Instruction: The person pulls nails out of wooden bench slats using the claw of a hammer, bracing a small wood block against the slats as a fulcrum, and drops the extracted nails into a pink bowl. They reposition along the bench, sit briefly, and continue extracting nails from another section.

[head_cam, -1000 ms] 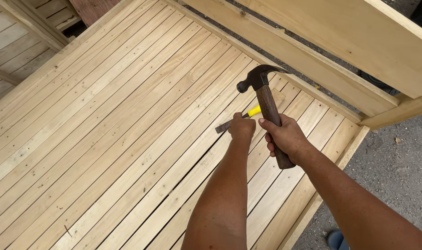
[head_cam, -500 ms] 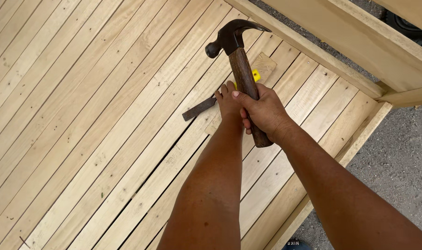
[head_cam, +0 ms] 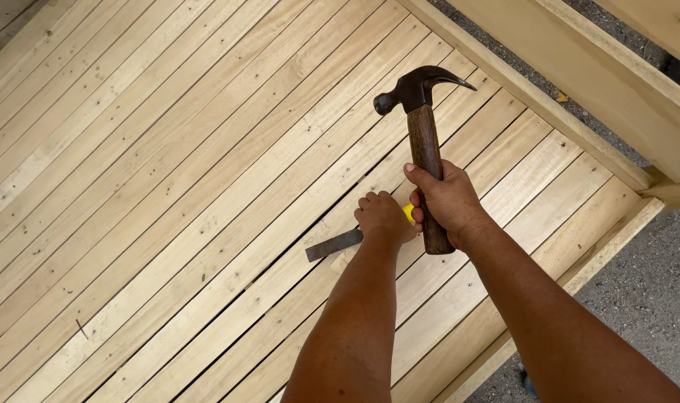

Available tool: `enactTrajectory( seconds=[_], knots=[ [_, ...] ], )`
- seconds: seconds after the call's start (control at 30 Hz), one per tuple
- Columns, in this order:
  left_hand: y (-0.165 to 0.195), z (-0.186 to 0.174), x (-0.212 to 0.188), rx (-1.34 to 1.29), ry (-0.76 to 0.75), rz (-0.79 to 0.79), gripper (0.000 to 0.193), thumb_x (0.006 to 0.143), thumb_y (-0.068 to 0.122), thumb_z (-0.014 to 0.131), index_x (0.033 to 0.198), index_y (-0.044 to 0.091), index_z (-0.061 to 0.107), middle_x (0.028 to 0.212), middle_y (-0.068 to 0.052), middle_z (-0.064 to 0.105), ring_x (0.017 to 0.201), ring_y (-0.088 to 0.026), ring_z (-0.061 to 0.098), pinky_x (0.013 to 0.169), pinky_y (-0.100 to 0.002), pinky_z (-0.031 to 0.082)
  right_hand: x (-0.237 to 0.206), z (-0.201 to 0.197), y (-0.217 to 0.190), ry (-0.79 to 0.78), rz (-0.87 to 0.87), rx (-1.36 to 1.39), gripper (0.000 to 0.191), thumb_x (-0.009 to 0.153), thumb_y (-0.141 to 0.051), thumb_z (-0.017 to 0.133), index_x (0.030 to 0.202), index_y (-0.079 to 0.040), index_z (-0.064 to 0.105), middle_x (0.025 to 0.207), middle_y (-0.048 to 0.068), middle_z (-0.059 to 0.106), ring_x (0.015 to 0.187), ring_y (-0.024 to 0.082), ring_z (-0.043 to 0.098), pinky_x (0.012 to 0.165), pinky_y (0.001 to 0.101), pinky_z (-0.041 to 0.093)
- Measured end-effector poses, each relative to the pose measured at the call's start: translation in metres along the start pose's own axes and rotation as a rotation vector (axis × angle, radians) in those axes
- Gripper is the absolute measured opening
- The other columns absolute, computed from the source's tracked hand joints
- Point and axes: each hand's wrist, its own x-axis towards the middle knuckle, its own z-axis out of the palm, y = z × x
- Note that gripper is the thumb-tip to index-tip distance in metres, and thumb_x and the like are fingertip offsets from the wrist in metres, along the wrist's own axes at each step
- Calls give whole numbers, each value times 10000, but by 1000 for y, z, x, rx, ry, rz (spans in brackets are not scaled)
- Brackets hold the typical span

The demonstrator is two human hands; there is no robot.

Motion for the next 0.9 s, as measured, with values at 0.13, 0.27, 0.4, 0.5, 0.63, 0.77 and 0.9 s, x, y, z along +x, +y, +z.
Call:
enactTrajectory(
  seconds=[0.13, 0.27, 0.4, 0.5, 0.63, 0.77, 0.9],
  knots=[
    [-51, -18, -42, -103, -45, -72, 733, 695, 363, 865, 1250, 17, 533, 1156, -101, 664, 1157, -281, 588, 972, -395, 491, -38, 41, -6, -48, -44, -41, 332, 964, -359, 662, 1060, -69, 533, 664, 29, 560, 471, 107, 518, 409, 305, 497],
    [-117, -51, -104, -521, -8, -152, 638, 698, 268, 880, 1159, -2, 531, 910, -99, 726, 857, -227, 713, 727, -356, 562, -91, 103, -3, -136, -103, -76, 322, 971, -346, 657, 1042, -58, 534, 653, 38, 553, 464, 117, 514, 403, 320, 487],
    [-198, -74, -184, -1189, 85, -154, 161, 882, 162, 679, 921, 7, 670, 638, -75, 691, 537, -168, 672, 470, -287, 527, -159, 174, 15, -246, -155, -72, 281, 948, -311, 669, 1014, -61, 558, 631, 47, 529, 441, 133, 484, 387, 337, 459],
    [-266, -85, -244, -1224, 58, -132, 91, 829, 2, 729, 767, 14, 664, 642, -86, 678, 509, -156, 642, 487, -293, 515, -217, 227, 33, -319, -186, -58, 316, 961, -295, 676, 991, -20, 522, 634, 54, 525, 442, 143, 484, 382, 354, 467],
    [-355, -93, -315, -1297, 93, -250, 100, 857, 48, 715, 761, 57, 689, 702, -75, 712, 599, -161, 688, 586, -301, 569, -293, 298, 51, -412, -214, -75, 314, 964, -303, 668, 1016, -25, 531, 637, 50, 537, 449, 139, 492, 385, 352, 470],
    [-430, -91, -362, -1047, 156, -312, 147, 870, 150, 729, 750, 66, 732, 732, -30, 715, 662, -136, 653, 642, -302, 520, -357, 352, 63, -481, -256, -191, 310, 967, -314, 670, 1037, -37, 551, 644, 47, 549, 463, 145, 505, 406, 344, 479],
    [-480, -84, -398, -1427, 221, -137, 185, 893, 173, 701, 727, 92, 695, 705, -69, 729, 703, -161, 703, 694, -320, 553, -407, 393, 70, -578, -244, -279, 284, 961, -310, 664, 1029, -59, 549, 644, 33, 539, 470, 142, 519, 418, 338, 473]
  ],
)
